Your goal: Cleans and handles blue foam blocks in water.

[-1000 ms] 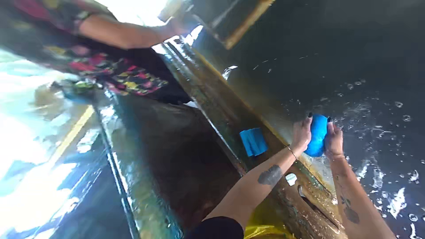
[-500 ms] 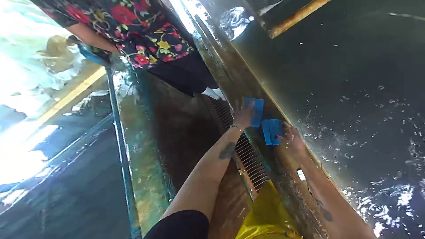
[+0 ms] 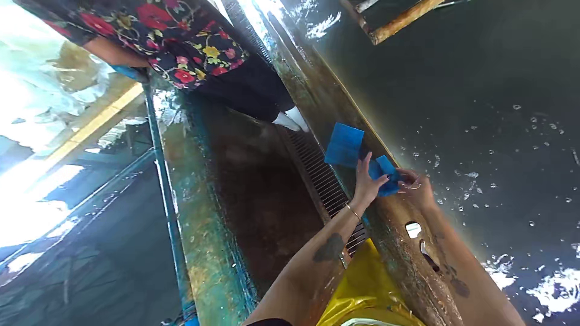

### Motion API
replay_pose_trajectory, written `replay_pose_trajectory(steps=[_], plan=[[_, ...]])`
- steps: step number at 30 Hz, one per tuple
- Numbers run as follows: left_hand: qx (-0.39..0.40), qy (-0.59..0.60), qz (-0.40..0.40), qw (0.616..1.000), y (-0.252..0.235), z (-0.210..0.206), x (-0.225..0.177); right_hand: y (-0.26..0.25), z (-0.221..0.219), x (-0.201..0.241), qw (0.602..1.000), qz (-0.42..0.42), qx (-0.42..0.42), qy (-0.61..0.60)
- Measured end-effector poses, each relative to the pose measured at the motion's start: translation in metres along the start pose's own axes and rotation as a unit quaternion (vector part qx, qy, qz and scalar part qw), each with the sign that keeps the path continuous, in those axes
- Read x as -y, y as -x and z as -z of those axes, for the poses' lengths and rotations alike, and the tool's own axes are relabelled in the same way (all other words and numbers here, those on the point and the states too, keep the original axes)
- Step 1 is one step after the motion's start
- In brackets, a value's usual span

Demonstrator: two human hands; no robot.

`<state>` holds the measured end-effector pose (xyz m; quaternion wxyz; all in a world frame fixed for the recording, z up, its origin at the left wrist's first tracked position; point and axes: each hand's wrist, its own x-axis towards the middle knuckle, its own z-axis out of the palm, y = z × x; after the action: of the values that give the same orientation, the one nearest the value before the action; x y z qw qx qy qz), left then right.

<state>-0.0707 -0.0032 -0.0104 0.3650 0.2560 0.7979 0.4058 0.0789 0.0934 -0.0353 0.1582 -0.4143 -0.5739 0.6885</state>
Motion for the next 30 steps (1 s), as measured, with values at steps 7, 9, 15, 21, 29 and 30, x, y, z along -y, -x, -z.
replay_pose_trajectory(steps=[7,9,15,21,29,30], plan=[[0.034,0.107,-0.016,0.994,0.013,-0.029,-0.017,0.016,0.057,-0.013,0.988,-0.107,0.017,-0.106],[0.030,0.072,-0.070,0.994,0.026,-0.048,-0.025,0.015,0.047,-0.009,0.995,-0.081,-0.013,-0.063],[0.005,-0.077,-0.133,0.988,0.037,-0.086,-0.041,0.022,0.019,-0.004,0.972,0.044,-0.227,0.048],[-0.014,-0.041,-0.127,0.991,0.016,-0.095,-0.018,0.026,0.025,-0.006,0.934,0.123,-0.334,-0.026],[0.023,-0.003,-0.192,0.981,0.017,-0.093,-0.031,0.006,0.071,-0.002,0.950,0.050,-0.264,0.160],[0.029,0.013,-0.192,0.981,0.017,-0.094,-0.030,-0.005,0.075,-0.006,0.957,0.036,-0.246,0.148]])
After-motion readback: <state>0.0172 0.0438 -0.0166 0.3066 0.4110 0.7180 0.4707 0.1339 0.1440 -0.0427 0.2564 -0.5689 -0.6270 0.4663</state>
